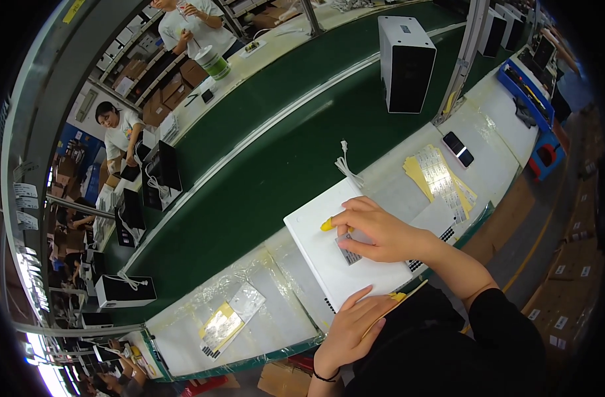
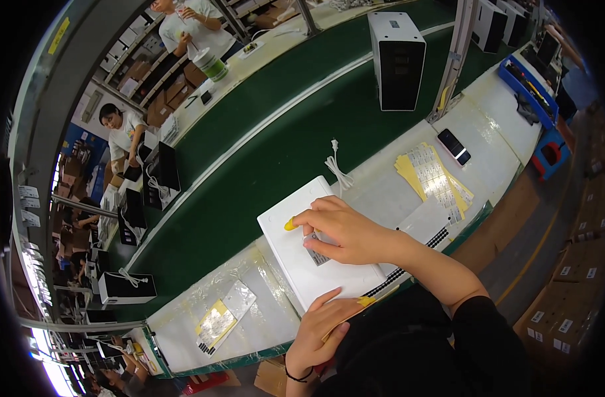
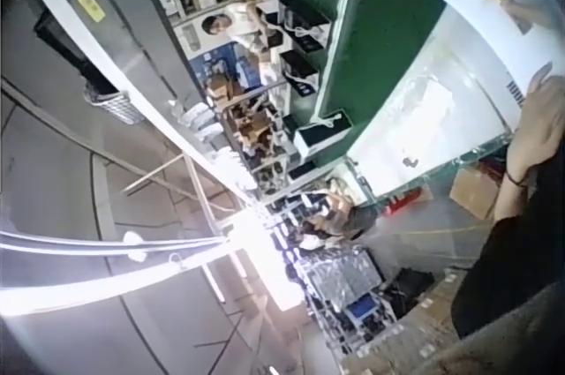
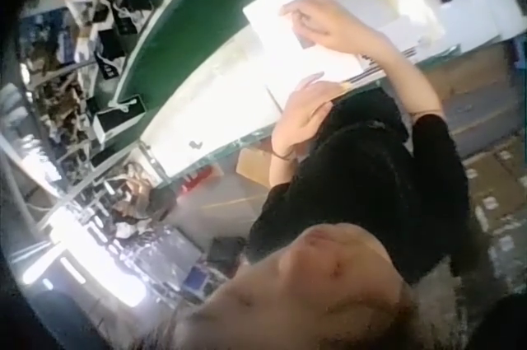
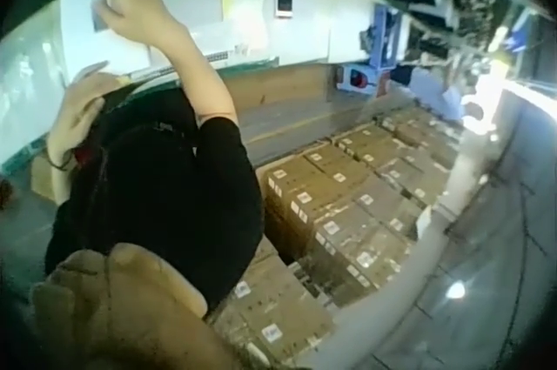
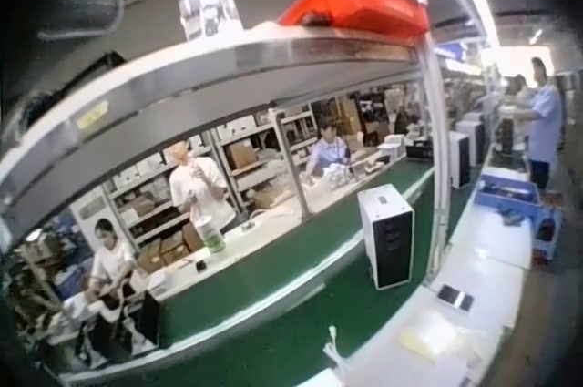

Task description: Apply adhesive labels and stickers to computer cases on a production assembly line.

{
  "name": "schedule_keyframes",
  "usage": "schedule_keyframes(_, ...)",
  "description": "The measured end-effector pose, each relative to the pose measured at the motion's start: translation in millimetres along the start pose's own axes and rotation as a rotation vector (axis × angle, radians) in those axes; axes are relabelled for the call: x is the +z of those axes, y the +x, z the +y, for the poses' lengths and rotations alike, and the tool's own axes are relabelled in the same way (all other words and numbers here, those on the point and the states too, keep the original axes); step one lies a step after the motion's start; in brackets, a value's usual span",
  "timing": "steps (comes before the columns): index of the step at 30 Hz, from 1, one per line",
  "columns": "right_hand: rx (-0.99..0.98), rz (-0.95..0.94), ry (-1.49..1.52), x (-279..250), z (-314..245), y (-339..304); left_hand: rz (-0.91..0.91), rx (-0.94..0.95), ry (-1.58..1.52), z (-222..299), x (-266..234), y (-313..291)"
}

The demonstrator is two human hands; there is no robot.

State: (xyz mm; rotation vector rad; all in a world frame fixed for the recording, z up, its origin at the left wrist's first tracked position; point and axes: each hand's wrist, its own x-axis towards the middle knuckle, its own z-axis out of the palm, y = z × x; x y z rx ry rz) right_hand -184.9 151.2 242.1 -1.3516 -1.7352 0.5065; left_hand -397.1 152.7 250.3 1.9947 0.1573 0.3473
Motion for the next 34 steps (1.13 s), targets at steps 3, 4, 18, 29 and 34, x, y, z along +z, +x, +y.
schedule_keyframes(3, 0.003, -0.016, 0.008, 2.0, 1.1, -0.1, 0.011, 0.012, 0.004, -1.3, 0.9, -0.6)
schedule_keyframes(4, 0.005, -0.016, 0.007, 1.6, 1.5, 0.1, 0.009, 0.015, 0.009, -1.4, 0.8, -0.4)
schedule_keyframes(18, 0.011, -0.030, -0.034, 0.4, 2.0, -0.9, 0.013, 0.023, 0.018, -0.5, 2.2, 1.3)
schedule_keyframes(29, -0.013, -0.019, -0.073, 2.4, -0.8, 1.5, 0.028, 0.016, 0.022, 0.2, 2.0, 0.5)
schedule_keyframes(34, -0.007, -0.038, -0.100, 2.3, -1.4, 2.1, 0.035, 0.017, 0.011, -1.0, 2.0, -0.7)
